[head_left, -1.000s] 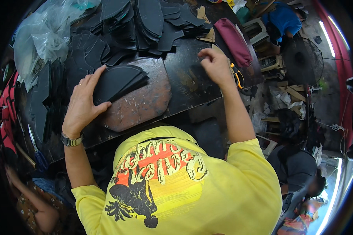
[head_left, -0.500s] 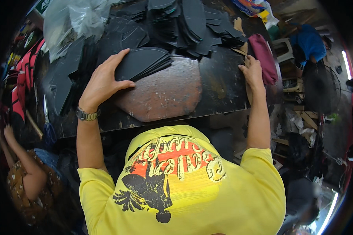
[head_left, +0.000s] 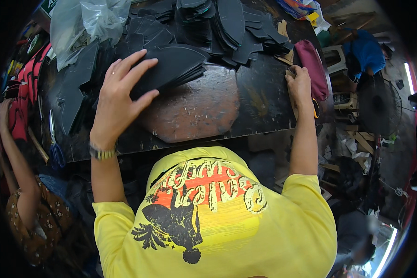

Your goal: The person repeatedly places a template on black sheet material, marks around it with a pencil, and stacks the marked pieces. They also pack some finished pieces into a plastic bag.

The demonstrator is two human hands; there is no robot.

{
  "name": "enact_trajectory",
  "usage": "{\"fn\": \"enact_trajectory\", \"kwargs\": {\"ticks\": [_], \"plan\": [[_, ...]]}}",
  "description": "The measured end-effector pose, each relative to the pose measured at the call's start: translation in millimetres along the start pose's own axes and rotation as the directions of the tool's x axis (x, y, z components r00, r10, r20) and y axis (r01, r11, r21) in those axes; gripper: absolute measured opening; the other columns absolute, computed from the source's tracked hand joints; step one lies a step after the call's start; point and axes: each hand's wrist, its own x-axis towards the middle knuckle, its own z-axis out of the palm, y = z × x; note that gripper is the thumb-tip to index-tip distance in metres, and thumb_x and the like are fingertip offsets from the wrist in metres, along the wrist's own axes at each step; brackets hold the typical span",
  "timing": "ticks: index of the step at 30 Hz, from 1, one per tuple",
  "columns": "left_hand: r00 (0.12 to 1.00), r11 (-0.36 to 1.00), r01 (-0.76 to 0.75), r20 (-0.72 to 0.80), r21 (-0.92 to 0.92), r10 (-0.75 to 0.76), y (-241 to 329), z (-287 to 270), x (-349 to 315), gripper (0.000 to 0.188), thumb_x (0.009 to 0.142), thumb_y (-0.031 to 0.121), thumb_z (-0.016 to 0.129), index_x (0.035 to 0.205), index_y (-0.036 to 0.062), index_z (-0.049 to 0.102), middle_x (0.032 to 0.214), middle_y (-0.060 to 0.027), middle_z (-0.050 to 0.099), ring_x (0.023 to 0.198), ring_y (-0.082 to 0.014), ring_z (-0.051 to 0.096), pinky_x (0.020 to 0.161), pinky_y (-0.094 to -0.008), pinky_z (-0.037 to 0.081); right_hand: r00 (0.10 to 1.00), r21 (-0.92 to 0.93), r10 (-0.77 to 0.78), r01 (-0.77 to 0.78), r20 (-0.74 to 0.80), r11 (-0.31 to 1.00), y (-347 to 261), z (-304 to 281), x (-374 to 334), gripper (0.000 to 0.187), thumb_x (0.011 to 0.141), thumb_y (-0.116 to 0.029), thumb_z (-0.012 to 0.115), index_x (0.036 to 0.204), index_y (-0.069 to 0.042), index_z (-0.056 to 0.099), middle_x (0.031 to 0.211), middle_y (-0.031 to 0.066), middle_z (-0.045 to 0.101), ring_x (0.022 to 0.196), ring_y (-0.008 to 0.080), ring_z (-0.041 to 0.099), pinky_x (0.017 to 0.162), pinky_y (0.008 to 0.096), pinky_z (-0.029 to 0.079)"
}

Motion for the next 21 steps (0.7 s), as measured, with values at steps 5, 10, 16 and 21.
{"fn": "enact_trajectory", "kwargs": {"ticks": [5, 10, 16, 21], "plan": [[0.968, 0.958, -0.111, 0.188, -0.264, 0.164, 43.6, 18.3, -16.4, 0.061, 0.072, 0.012, 0.087, 0.129, 0.0089, 0.066, 0.145, -0.0132, 0.058, 0.132, -0.0321, 0.056, 0.117, -0.0532, 0.038, 0.979, 0.055, -0.202, 0.201, 0.001, 0.978, -40.9, -73.4, -14.3, 0.018, 0.088, -0.005, 0.072, 0.105, 0.001, 0.07, 0.095, 0.0157, 0.071, 0.085, 0.0303, 0.067, 0.08, 0.0373, 0.051], [0.972, 0.982, -0.107, 0.19, -0.156, 0.136, 46.7, 49.9, -30.5, 0.047, 0.08, 0.014, 0.082, 0.124, 0.0084, 0.067, 0.144, -0.0117, 0.057, 0.136, -0.0305, 0.053, 0.119, -0.0534, 0.032, 0.984, 0.823, -0.177, 0.104, -0.004, 0.559, -81.0, -149.3, -43.8, 0.007, 0.1, -0.002, 0.063, 0.102, 0.004, 0.066, 0.103, 0.0076, 0.071, 0.073, 0.0087, 0.055, 0.067, 0.0235, 0.044], [0.993, 0.993, 0.109, 0.039, -0.053, -0.107, 43.0, 37.5, -75.8, 0.035, 0.082, 0.014, 0.081, 0.115, 0.0083, 0.073, 0.121, -0.0063, 0.067, 0.118, -0.0279, 0.059, 0.105, -0.0477, 0.04, 0.792, 0.985, -0.59, 0.08, -0.157, -0.155, -105.2, -97.0, -54.1, 0.043, 0.099, -0.047, 0.059, 0.103, -0.004, 0.057, 0.111, 0.0235, 0.06, 0.103, 0.0252, 0.059, 0.091, 0.0355, 0.05], [0.98, 0.98, 0.197, 0.011, 0.016, -0.197, 41.3, 38.6, -95.9, 0.032, 0.084, 0.016, 0.079, 0.115, 0.0107, 0.074, 0.129, -0.0074, 0.064, 0.13, -0.0296, 0.053, 0.106, -0.0468, 0.039, 0.784, 0.747, -0.43, -0.064, 0.448, 0.662, -126.8, -28.6, -86.5, 0.019, 0.085, 0.007, 0.065, 0.102, -0.001, 0.062, 0.103, 0.0068, 0.063, 0.096, 0.0156, 0.063, 0.083, 0.0284, 0.05]]}}
